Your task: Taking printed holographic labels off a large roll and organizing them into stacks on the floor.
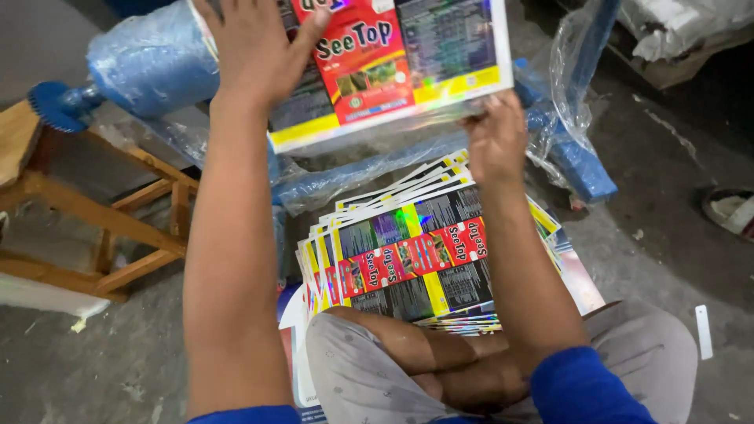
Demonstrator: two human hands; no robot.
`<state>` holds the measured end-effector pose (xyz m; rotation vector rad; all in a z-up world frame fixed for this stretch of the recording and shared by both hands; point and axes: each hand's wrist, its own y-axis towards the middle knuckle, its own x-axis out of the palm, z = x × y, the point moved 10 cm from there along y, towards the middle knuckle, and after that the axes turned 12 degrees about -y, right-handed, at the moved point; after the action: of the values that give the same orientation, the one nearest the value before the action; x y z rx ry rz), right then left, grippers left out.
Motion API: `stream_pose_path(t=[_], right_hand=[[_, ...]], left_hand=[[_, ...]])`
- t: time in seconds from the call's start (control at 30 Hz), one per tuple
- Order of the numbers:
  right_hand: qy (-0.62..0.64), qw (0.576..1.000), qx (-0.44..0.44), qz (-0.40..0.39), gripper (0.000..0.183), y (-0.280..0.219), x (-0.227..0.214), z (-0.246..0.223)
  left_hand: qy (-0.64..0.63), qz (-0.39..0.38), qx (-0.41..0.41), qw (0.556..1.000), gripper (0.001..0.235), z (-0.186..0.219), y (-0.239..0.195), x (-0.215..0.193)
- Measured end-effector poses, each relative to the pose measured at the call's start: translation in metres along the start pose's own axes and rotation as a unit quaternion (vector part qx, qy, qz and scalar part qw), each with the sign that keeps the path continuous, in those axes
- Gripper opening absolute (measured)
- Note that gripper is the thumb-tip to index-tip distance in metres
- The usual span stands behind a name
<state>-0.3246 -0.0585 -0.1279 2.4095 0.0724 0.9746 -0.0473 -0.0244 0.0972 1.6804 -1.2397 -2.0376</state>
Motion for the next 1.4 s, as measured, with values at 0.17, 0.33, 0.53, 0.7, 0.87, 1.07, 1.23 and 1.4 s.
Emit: stream_pose_path(t=[0.17, 0.33, 0.53, 0.7, 0.87, 1.07, 1.23, 1.4], right_hand=[[0.004, 0.997, 0.008, -0.075, 0.029, -0.020, 0.044, -0.083], [0.080, 0.988, 0.069, -0.110, 0.016, -0.029, 0.051, -0.092], [0.060, 0.970, 0.122, -0.200, 0.019, -0.041, -0.017, -0.033], [0.068, 0.955, 0.222, -0.187, 0.059, -0.013, -0.037, -0.012], [-0.086, 0.951, 0.248, -0.164, 0.081, 0.065, 0.001, -0.020], [-0.185, 0.933, 0.143, -0.273, 0.048, 0.101, 0.043, -0.034], [-0.290, 0.919, 0.212, -0.163, 0.033, 0.060, 0.006, -0.014], [-0.235, 0.933, 0.193, -0.190, 0.034, 0.006, -0.004, -0.025]], left_hand=[[-0.110, -0.102, 0.067, 0.986, 0.130, 0.109, -0.060, -0.001], [0.066, 0.091, 0.060, 0.992, 0.060, 0.121, -0.099, -0.028], [0.012, 0.071, 0.098, 0.993, 0.035, 0.132, -0.128, -0.003], [0.004, 0.036, 0.094, 0.995, 0.024, 0.134, -0.159, 0.027], [0.024, 0.008, 0.100, 0.995, 0.027, 0.141, -0.193, 0.037], [-0.006, -0.069, 0.129, 0.989, 0.033, 0.146, -0.234, 0.065], [-0.081, -0.189, 0.146, 0.968, 0.029, 0.158, -0.262, 0.099], [-0.181, -0.279, 0.078, 0.940, 0.041, 0.153, -0.193, 0.041]])
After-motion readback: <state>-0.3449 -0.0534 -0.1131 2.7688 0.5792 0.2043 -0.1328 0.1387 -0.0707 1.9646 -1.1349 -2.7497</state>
